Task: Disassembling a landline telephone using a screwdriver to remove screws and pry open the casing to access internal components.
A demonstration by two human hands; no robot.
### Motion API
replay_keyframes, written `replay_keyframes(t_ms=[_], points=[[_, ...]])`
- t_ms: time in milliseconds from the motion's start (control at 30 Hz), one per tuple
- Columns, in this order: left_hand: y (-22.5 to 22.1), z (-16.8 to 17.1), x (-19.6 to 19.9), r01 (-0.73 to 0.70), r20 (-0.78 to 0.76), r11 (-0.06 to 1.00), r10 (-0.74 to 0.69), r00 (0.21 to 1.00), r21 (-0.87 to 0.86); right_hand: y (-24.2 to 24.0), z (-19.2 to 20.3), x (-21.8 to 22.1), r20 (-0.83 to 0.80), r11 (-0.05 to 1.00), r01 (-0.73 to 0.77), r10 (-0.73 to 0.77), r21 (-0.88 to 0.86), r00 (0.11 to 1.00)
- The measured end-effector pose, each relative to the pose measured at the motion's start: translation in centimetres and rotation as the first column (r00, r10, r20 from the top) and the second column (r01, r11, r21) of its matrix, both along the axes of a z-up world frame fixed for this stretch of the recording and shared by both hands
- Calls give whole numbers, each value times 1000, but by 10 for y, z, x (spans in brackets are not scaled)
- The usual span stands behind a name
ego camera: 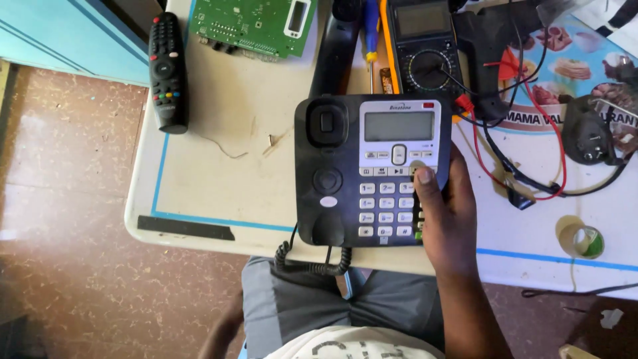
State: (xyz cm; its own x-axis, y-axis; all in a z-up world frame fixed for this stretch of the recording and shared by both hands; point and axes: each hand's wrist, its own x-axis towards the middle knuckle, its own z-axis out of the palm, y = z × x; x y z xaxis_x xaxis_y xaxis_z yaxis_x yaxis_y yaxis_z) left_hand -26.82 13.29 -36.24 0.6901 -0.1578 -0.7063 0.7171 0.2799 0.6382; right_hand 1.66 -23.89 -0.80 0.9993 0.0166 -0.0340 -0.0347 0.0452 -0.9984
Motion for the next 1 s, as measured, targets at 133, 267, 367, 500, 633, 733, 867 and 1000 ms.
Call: replay_keyframes(t_ms=[133, 267, 367, 500, 633, 733, 867, 1000], points=[[-1, -63, 14, 37, -16, 998, -36, 999, 44, 3, 1, -3, 33, 993, 52, -49, -107, 998], [-14, -74, 85, 95, -29, 993, -93, 995, 64, 9, 9, 2, -185, 914, 177, -257, -364, 949], [-20, -48, 111, 133, -41, 987, -130, 991, 87, 5, 7, -1, -232, 900, 173, -282, -400, 931], [-13, -49, 154, 155, 1, 978, -156, 988, 138, 5, 11, 1, -230, 888, 177, -294, -423, 928], [-1, -59, 129, 144, -5, 971, -146, 989, 191, 1, -1, 2, -136, 909, 125, -193, -397, 972], [-1, -49, 78, 145, -43, 966, -139, 989, 214, 5, 8, -8, -40, 931, 145, -168, -335, 985], [28, -29, 81, 188, -30, 942, -187, 982, 277, 8, 18, -14, 4, 962, 112, -115, -248, 993], [49, 24, 71, 496, -189, 676, -478, 858, 545, 8, 20, -19, 18, 975, 103, -102, -196, 995]])
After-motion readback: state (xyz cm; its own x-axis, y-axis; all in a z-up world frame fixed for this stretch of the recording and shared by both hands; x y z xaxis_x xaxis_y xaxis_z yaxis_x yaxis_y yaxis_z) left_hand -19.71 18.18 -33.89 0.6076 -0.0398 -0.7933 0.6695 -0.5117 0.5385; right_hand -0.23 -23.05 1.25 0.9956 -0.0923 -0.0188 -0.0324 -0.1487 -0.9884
